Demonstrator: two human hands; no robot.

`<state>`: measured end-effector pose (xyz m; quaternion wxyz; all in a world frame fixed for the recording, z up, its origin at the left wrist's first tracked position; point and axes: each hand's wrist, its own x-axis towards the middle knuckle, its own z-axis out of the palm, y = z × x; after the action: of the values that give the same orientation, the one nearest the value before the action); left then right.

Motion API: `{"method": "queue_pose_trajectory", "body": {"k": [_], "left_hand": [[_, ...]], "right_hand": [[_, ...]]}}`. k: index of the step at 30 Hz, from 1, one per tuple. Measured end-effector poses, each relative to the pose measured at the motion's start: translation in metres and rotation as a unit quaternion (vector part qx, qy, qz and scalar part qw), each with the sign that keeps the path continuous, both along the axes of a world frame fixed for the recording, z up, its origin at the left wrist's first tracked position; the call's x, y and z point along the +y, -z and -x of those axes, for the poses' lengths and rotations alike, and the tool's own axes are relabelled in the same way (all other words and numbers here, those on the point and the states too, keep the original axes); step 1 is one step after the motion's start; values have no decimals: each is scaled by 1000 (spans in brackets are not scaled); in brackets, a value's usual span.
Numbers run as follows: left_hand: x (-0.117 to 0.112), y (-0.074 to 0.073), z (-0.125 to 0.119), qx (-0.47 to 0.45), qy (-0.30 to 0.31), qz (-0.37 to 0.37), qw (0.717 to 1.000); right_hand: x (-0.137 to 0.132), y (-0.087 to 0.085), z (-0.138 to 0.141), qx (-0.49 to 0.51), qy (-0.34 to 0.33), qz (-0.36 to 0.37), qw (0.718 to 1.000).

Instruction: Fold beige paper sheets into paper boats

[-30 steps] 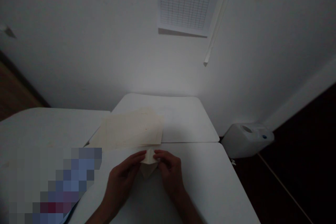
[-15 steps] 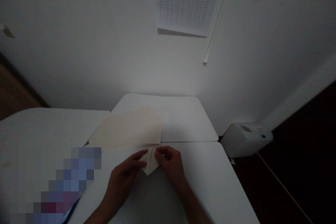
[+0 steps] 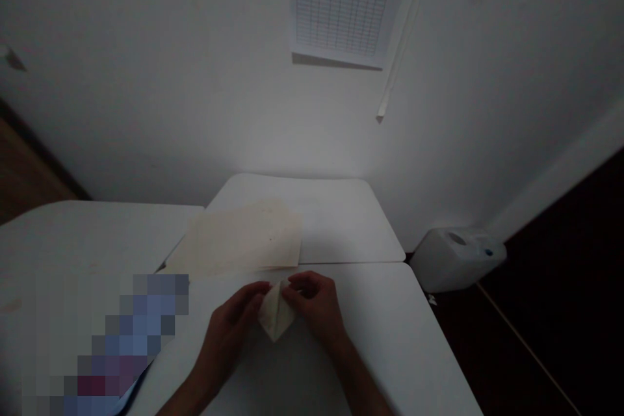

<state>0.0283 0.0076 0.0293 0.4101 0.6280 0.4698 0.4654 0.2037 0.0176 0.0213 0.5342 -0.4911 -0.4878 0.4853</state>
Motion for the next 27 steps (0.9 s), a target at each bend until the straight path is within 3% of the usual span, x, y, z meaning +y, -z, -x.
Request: {"method": "queue_pose_trajectory", "body": {"k": [4, 11, 27], "left_hand": [[2, 3, -2, 43, 22, 23, 999], [1, 0, -2, 38, 29, 24, 999], [-5, -8, -4, 39, 97, 57, 993]], "right_hand": [[-1, -3, 2, -23, 22, -7, 999], [-1, -5, -1, -21, 6, -3, 1000], [1, -10, -13, -75, -103, 18, 992]]}}
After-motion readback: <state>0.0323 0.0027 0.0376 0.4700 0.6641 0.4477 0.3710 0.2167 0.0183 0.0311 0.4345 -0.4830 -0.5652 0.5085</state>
